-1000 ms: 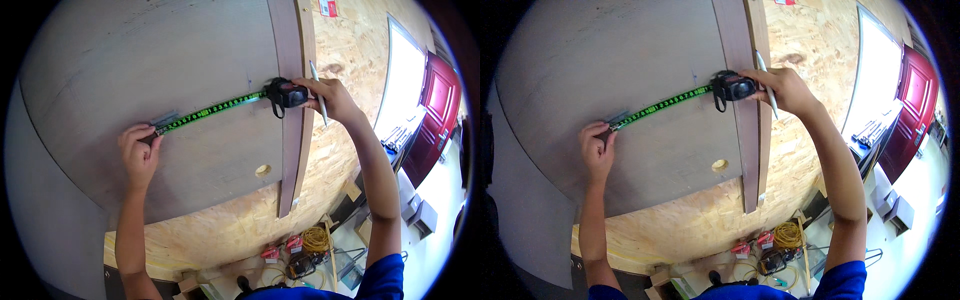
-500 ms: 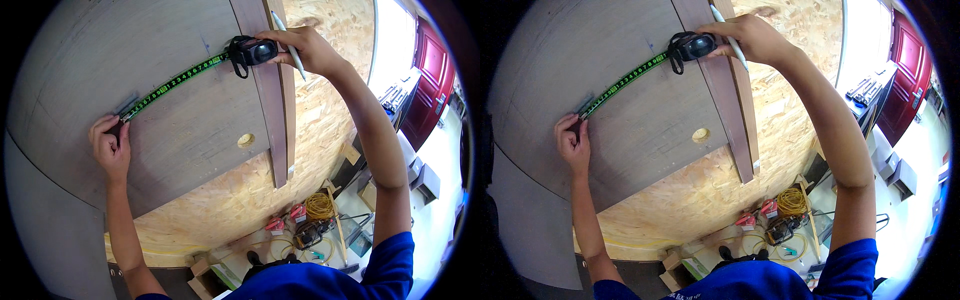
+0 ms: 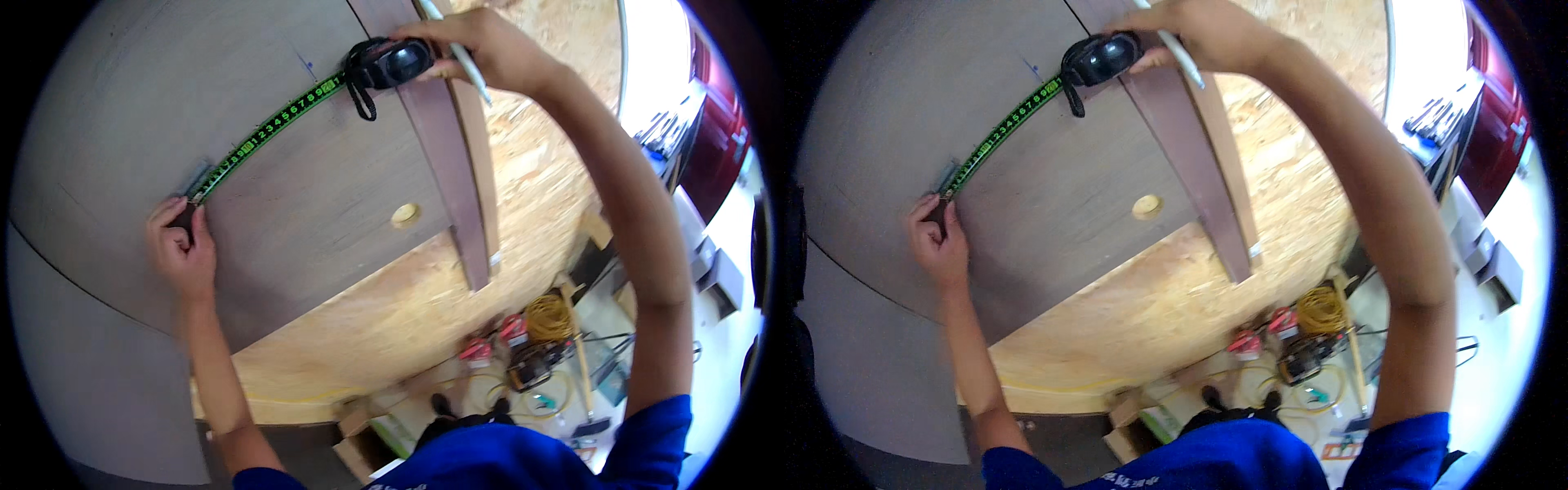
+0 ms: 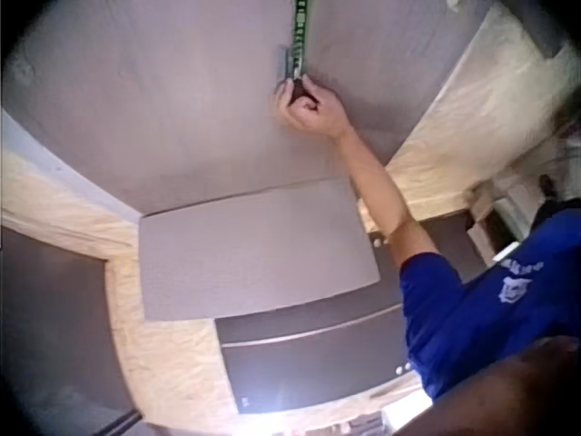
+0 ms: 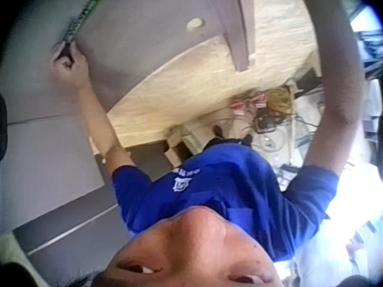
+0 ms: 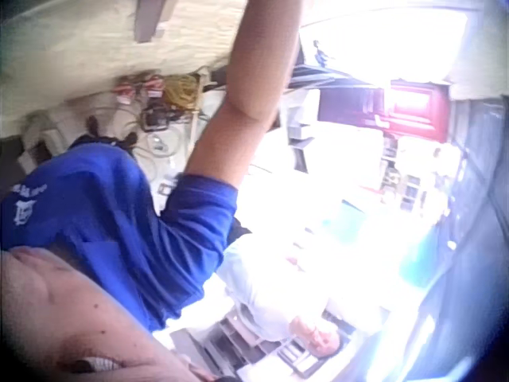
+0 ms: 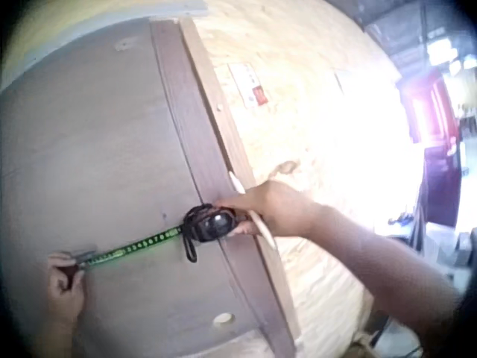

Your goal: The person uses a cordless drill to attach metal brackets to a wooden cabinet door. They measure the placement of the brackets with a tape measure and mark the spots with a pen before drilling. Finally, they lift a separate cabinet box and fit it onto the door assembly.

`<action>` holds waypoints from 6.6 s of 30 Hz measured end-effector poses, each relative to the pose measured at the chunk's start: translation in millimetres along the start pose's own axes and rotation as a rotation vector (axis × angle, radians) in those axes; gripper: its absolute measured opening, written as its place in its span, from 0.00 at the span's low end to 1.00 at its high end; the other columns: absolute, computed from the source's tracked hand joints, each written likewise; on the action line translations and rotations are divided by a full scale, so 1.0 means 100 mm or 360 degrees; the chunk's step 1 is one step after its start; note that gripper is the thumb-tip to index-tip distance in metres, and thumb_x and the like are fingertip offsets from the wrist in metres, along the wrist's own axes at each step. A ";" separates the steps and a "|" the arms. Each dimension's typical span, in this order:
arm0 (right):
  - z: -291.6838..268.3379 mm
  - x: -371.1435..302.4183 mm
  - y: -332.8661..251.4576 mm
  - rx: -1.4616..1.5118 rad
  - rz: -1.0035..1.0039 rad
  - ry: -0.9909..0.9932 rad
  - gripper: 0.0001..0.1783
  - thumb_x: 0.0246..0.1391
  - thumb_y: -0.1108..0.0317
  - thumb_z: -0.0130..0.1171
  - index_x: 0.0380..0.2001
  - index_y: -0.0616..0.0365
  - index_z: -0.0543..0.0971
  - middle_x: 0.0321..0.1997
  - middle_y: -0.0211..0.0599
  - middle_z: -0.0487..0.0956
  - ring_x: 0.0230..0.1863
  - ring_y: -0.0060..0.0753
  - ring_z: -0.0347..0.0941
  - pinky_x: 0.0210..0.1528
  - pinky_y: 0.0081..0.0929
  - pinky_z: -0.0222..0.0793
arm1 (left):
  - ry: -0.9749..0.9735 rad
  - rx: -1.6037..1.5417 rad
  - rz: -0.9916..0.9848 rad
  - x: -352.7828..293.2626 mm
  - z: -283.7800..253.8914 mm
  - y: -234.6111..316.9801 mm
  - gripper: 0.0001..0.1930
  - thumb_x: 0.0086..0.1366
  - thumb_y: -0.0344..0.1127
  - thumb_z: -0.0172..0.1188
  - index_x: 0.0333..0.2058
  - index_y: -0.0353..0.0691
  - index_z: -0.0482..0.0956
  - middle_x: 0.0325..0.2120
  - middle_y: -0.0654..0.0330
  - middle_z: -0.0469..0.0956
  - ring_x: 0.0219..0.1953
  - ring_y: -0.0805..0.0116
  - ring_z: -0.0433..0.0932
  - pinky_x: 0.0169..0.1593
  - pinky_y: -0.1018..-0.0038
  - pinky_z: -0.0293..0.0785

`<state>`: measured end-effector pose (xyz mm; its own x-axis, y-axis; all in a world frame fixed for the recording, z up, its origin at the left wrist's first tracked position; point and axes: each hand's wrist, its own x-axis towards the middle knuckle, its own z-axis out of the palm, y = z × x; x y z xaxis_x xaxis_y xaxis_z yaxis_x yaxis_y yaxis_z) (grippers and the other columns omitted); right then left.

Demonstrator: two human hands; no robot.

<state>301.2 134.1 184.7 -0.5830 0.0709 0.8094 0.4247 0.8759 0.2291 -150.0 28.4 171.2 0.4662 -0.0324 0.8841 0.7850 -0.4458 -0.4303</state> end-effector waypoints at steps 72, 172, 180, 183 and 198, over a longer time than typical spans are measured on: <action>-0.06 0.03 0.02 -0.0049 -0.0003 0.0056 0.25 0.49 0.47 0.64 0.49 0.44 0.81 0.29 0.35 0.83 0.30 0.43 0.81 0.33 0.36 0.74 | -0.0027 0.0034 -0.0006 -0.04 -0.01 0.03 0.23 0.57 0.20 0.67 0.22 0.41 0.56 0.40 0.54 0.80 0.47 0.54 0.79 0.47 0.66 0.74; -0.13 0.05 -0.03 0.0044 0.0056 -0.0039 0.27 0.46 0.56 0.68 0.51 0.49 0.79 0.30 0.43 0.82 0.28 0.51 0.77 0.31 0.39 0.73 | 0.0100 -0.0134 -0.0045 -0.10 0.02 -0.02 0.23 0.53 0.17 0.69 0.21 0.41 0.58 0.38 0.54 0.79 0.45 0.53 0.78 0.44 0.63 0.74; -0.19 -0.02 -0.07 -0.0045 0.0130 -0.0103 0.28 0.49 0.49 0.65 0.53 0.43 0.78 0.28 0.40 0.82 0.28 0.50 0.78 0.31 0.42 0.72 | 0.0095 -0.0093 -0.0066 -0.18 0.10 -0.04 0.22 0.54 0.18 0.69 0.21 0.40 0.59 0.40 0.54 0.79 0.45 0.53 0.78 0.46 0.64 0.74; -0.34 -0.12 -0.10 -0.0098 0.0125 -0.0052 0.28 0.50 0.48 0.65 0.54 0.39 0.78 0.29 0.40 0.82 0.28 0.48 0.79 0.32 0.42 0.72 | 0.0009 -0.0044 -0.0227 -0.10 0.14 0.13 0.19 0.59 0.22 0.67 0.22 0.38 0.61 0.40 0.54 0.79 0.46 0.55 0.78 0.47 0.65 0.74; -0.76 -2.77 -2.29 0.0152 0.0906 -0.0528 0.25 0.52 0.53 0.65 0.52 0.47 0.75 0.32 0.39 0.81 0.32 0.49 0.79 0.30 0.44 0.70 | -0.0170 -0.0988 -0.0435 -1.33 0.16 1.92 0.14 0.60 0.39 0.71 0.39 0.37 0.80 0.30 0.60 0.80 0.22 0.70 0.68 0.27 0.75 0.66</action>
<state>417.8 -122.5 -51.1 -0.4746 0.6647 0.5770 0.6750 0.6956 -0.2461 -54.8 -38.8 -31.9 0.3475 0.2284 0.9095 0.5157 -0.8566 0.0180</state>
